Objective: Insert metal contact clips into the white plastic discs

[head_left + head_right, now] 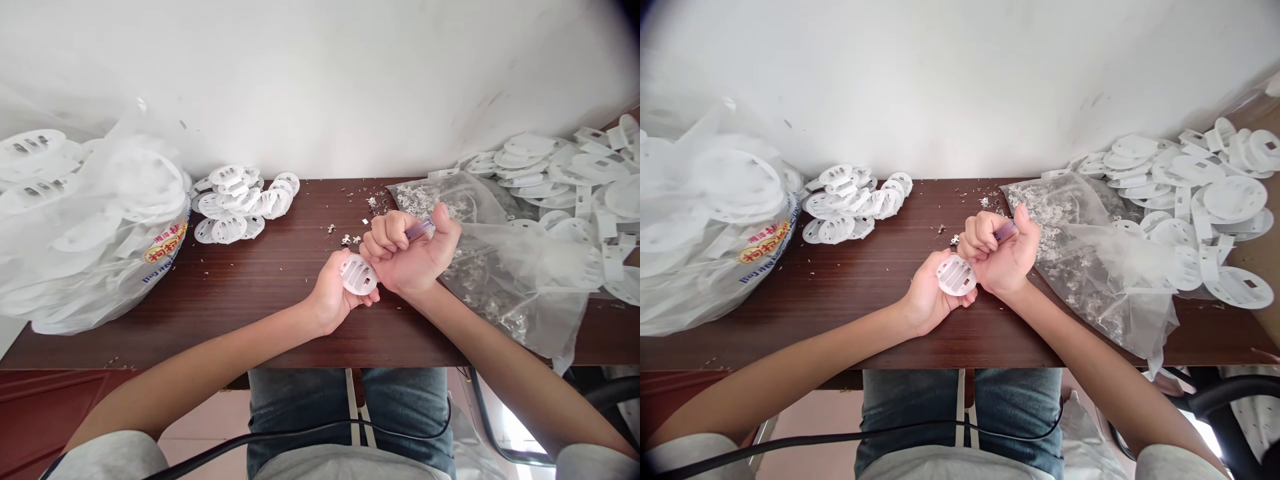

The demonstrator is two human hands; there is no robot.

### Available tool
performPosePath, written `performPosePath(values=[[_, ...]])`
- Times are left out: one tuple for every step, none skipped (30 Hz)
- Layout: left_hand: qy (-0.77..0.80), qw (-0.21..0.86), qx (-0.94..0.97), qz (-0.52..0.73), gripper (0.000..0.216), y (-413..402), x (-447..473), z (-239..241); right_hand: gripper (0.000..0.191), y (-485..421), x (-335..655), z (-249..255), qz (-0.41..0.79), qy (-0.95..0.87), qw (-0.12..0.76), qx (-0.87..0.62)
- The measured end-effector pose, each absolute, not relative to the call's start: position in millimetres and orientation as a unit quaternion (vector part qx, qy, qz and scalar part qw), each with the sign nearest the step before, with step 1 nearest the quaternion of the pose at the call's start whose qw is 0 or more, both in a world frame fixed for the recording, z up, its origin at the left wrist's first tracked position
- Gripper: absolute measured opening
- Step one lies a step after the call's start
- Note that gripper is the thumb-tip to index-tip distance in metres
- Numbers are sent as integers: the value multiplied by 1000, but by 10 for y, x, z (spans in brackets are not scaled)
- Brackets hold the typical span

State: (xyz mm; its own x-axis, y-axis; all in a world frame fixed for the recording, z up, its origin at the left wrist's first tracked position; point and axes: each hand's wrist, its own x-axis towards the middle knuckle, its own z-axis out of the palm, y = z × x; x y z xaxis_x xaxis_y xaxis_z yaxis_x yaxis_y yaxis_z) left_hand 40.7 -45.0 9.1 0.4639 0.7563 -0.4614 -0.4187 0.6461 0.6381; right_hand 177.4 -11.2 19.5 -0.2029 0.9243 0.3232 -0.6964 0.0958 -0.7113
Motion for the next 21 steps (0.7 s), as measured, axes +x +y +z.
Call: performPosePath(values=[[374,827,224,355,55,-448,406,91,69,-112,1777,197,656,-411,616,-143],[374,828,222,354,56,-446,404,94,69,-112,1778,198,654,-411,617,-150],[374,829,221,353,56,-443,403,97,70,-112,1779,199,652,-410,617,-161],[375,829,220,353,56,-441,403,100,70,-113,1779,200,651,-408,617,-171],[376,829,219,352,56,-439,402,103,71,-113,1778,199,653,-405,615,-179],[377,829,219,352,56,-437,401,105,72,-112,1777,199,656,-402,612,-183],[377,829,220,351,55,-436,400,107,72,-112,1775,197,661,-399,608,-185],[376,829,221,350,55,-436,400,107,72,-112,1772,196,666,-396,605,-184],[375,829,223,350,55,-437,399,107,72,-113,1769,195,669,-394,604,-180],[374,829,225,349,54,-438,398,107,72,-115,1764,194,669,-393,606,-175],[374,828,227,350,53,-439,397,106,72,-118,1758,193,668,-391,610,-170],[374,827,229,350,53,-440,395,104,72,-122,1752,192,665,-390,615,-165],[375,827,231,350,52,-440,394,102,72,-127,1746,191,661,-389,620,-163],[375,826,231,350,50,-440,392,100,72,-131,1742,190,657,-388,626,-164],[375,827,231,350,48,-438,389,97,72,-135,1739,189,653,-387,629,-167],[374,827,231,349,47,-436,387,93,71,-138,1738,189,649,-387,632,-171],[372,829,230,349,45,-433,384,90,71,-139,1740,189,647,-388,633,-176],[369,830,230,349,44,-430,382,86,72,-138,1742,189,644,-388,634,-178],[367,832,229,348,43,-425,380,83,72,-136,1745,190,643,-389,635,-180],[365,833,229,347,44,-421,379,80,72,-134,1748,192,642,-391,635,-180],[364,834,229,346,44,-417,378,79,72,-132,1750,194,641,-392,636,-180]])
